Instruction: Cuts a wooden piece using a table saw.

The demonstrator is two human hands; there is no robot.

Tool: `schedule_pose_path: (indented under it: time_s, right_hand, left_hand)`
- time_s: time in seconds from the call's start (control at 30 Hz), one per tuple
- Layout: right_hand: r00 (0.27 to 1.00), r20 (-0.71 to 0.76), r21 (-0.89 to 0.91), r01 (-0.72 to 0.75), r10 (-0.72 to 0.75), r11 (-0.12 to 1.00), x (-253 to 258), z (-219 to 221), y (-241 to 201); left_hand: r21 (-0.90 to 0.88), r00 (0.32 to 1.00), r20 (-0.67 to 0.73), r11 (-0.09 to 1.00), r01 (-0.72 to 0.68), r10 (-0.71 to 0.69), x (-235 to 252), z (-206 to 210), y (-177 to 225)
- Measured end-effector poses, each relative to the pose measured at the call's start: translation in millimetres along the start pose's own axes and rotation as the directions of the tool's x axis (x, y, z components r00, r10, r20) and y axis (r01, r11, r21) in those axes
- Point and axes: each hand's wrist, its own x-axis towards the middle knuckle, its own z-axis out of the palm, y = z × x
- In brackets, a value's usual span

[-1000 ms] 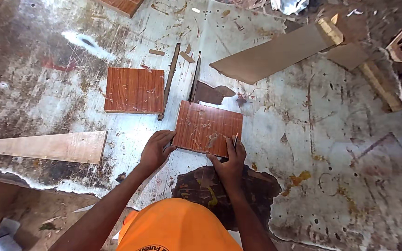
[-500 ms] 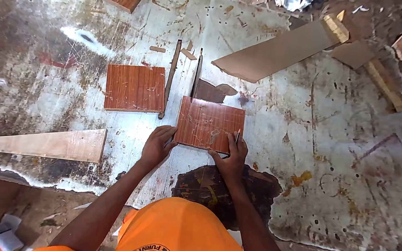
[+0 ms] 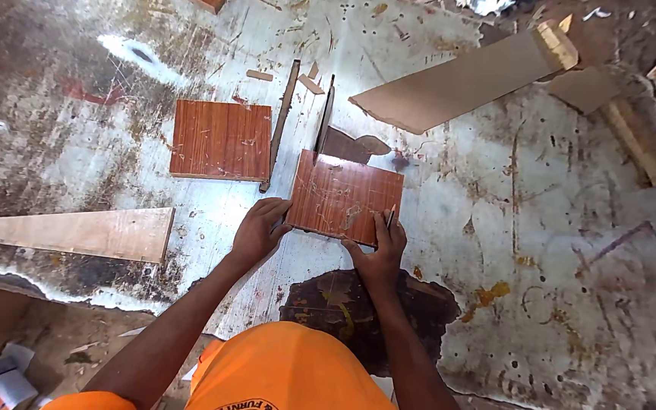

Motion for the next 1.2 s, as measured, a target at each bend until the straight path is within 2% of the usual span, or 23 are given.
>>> schedule_pose_path:
  time_s: [1.2]
  right_hand:
    - [1.0, -0.009, -0.024, 0.011, -0.011, 1.0, 34.3, 10.3, 4.7]
  left_hand:
    - [0.021, 1.0, 0.006, 1.0, -0.01, 0.009, 34.6, -0.1, -9.5]
